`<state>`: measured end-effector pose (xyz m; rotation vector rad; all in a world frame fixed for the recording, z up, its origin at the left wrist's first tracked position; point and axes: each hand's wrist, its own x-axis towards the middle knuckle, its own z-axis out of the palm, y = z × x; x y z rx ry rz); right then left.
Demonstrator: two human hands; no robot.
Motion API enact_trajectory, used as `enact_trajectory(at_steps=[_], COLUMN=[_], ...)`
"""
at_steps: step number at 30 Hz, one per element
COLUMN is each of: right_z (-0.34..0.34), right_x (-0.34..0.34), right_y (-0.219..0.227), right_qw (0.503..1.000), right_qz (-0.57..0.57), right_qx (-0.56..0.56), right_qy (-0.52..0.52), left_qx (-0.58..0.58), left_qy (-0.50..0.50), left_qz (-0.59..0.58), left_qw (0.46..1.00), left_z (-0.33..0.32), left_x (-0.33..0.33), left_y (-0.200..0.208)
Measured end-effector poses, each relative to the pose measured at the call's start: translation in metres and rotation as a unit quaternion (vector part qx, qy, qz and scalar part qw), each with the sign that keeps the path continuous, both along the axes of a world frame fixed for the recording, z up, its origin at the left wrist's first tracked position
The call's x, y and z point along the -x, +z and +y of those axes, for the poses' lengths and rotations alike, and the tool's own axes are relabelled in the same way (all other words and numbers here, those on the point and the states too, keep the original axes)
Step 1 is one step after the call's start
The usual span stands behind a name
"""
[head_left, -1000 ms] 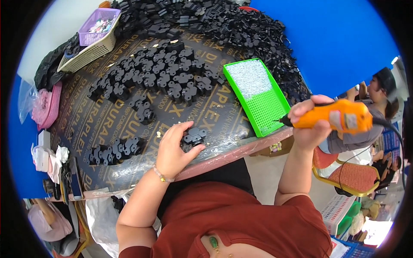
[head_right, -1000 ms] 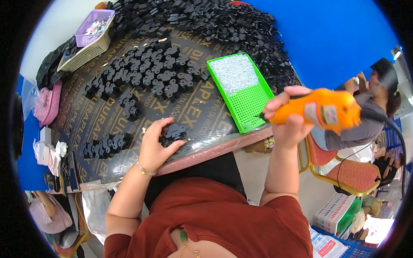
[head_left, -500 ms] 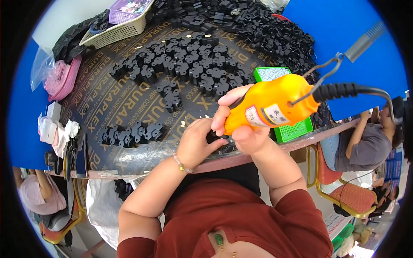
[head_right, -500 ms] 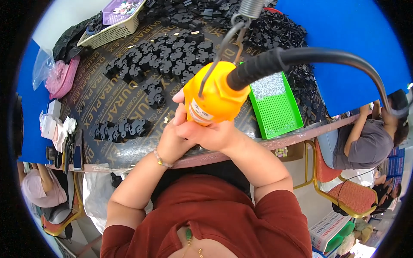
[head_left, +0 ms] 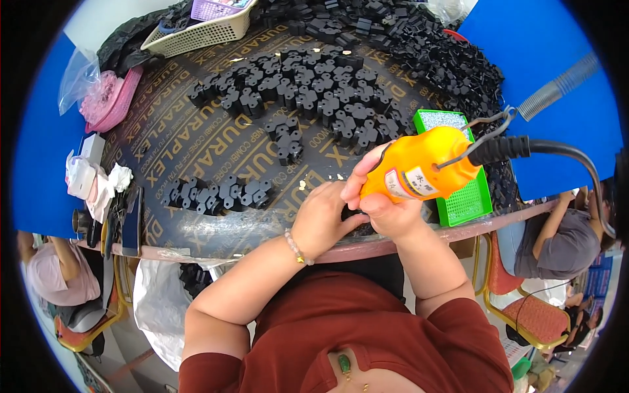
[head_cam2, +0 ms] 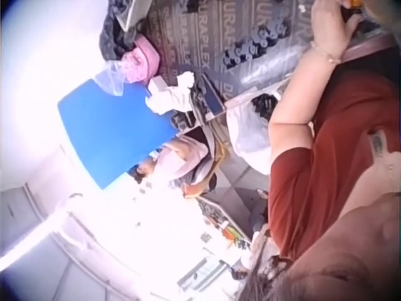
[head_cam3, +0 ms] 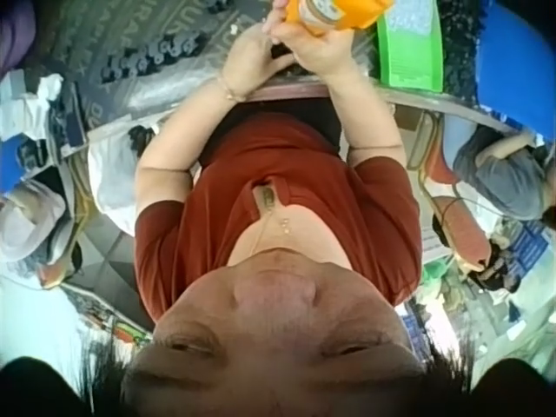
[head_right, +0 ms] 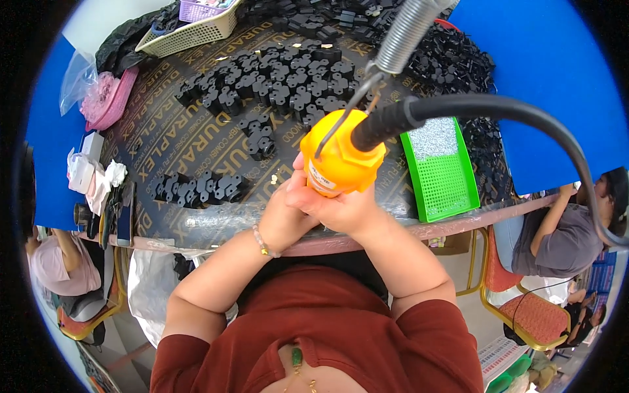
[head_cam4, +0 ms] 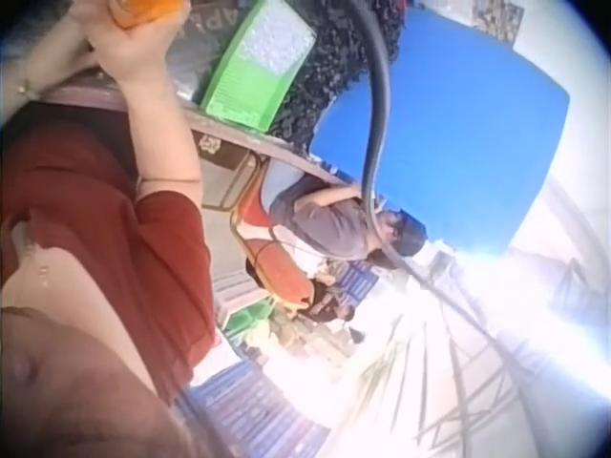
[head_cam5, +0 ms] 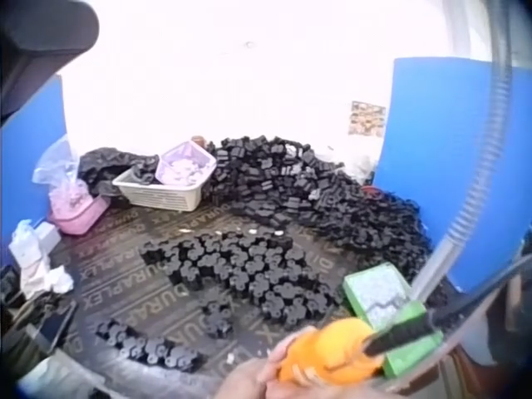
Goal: Using an electric screwdriver to join black plastic components on a factory assembly line.
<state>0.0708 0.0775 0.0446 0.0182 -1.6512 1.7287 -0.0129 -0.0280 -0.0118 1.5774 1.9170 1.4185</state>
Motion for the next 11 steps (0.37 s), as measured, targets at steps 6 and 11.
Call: enact_trajectory(at_steps=[6,11], right_z=[-0.001,0.008], right_x=[0.004,-0.019], right_y=[0.002,0.023], right_qw=[0.996,0.993], right_qz=[-0.014,0.071], right_qx=[0.086,0.066], right_qy=[-0.007,0.071], left_qx=[-0.005,0.158], left_qy=[0.001,0.041], left_qz=[0.096,0.24], left_qw=[0.995,0.957], left_z=[-0.001,-0.027], left_x=[0.001,0.009], left_y=[-0.003,0.046])
